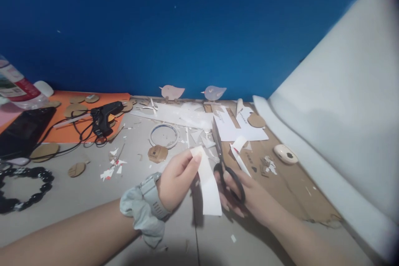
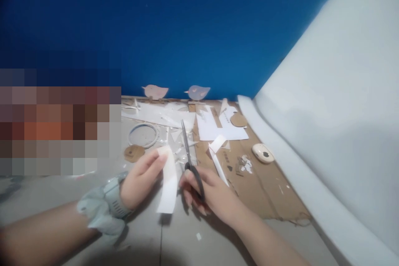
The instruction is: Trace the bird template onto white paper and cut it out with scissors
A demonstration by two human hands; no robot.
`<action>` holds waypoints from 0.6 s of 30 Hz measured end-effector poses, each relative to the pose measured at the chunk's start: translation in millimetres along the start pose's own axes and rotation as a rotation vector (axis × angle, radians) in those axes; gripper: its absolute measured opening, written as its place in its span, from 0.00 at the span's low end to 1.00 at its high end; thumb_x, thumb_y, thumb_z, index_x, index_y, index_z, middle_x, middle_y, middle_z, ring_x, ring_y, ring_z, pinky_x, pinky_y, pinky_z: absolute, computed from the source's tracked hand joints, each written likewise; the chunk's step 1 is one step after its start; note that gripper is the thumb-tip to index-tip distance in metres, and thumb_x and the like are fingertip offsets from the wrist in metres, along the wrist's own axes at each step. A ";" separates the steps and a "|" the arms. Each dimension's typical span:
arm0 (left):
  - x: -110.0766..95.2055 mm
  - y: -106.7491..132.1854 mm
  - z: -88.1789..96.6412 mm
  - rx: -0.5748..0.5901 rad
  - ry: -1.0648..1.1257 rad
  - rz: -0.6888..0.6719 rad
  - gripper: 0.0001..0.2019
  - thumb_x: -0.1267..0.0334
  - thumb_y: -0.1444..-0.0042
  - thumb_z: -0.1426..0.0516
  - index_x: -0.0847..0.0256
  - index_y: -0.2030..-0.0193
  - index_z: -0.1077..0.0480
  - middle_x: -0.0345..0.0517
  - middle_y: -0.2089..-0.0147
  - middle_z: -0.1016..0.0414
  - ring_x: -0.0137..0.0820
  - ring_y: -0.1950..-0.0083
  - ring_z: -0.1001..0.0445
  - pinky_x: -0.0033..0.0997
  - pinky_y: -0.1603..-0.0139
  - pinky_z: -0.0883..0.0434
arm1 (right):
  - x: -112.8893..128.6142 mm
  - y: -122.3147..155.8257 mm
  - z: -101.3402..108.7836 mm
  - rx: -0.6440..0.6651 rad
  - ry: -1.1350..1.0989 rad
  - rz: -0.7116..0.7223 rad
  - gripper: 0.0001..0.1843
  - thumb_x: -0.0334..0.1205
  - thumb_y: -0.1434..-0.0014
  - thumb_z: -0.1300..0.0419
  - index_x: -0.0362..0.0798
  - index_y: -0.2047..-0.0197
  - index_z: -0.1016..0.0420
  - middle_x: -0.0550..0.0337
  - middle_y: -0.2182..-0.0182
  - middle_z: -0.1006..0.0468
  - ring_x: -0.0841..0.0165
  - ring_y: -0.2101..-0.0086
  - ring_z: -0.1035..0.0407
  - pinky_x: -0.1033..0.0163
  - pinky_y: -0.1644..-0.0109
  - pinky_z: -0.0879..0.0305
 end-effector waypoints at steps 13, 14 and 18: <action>2.0 -2.2 -2.4 0.033 0.054 0.038 0.12 0.56 0.39 0.51 0.62 0.66 0.34 0.38 0.73 0.33 0.26 0.71 0.35 0.25 0.68 0.37 | 4.6 0.1 2.4 -0.205 0.198 0.144 0.13 0.47 0.46 0.41 0.47 0.70 0.37 0.70 0.83 0.38 0.77 0.82 0.43 0.69 0.77 0.45; 2.6 -1.8 -3.2 0.057 0.054 0.053 0.13 0.56 0.39 0.51 0.62 0.68 0.34 0.38 0.74 0.33 0.25 0.72 0.35 0.25 0.69 0.38 | 5.2 0.6 3.4 -0.215 0.212 0.157 0.13 0.46 0.45 0.41 0.47 0.70 0.37 0.70 0.83 0.38 0.76 0.82 0.43 0.69 0.77 0.45; 2.4 0.2 -3.7 0.112 0.002 0.053 0.17 0.55 0.39 0.52 0.63 0.74 0.36 0.38 0.77 0.35 0.25 0.74 0.36 0.25 0.70 0.38 | 3.5 4.1 2.6 -0.090 0.149 0.129 0.16 0.52 0.43 0.45 0.47 0.69 0.38 0.69 0.83 0.37 0.77 0.83 0.44 0.70 0.79 0.48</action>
Point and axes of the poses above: each hand's wrist, its own y-axis away from the middle knuckle, its own z-axis out of the back of the hand, x = y × z, the point moved 2 cm from there along -y, towards the middle knuckle
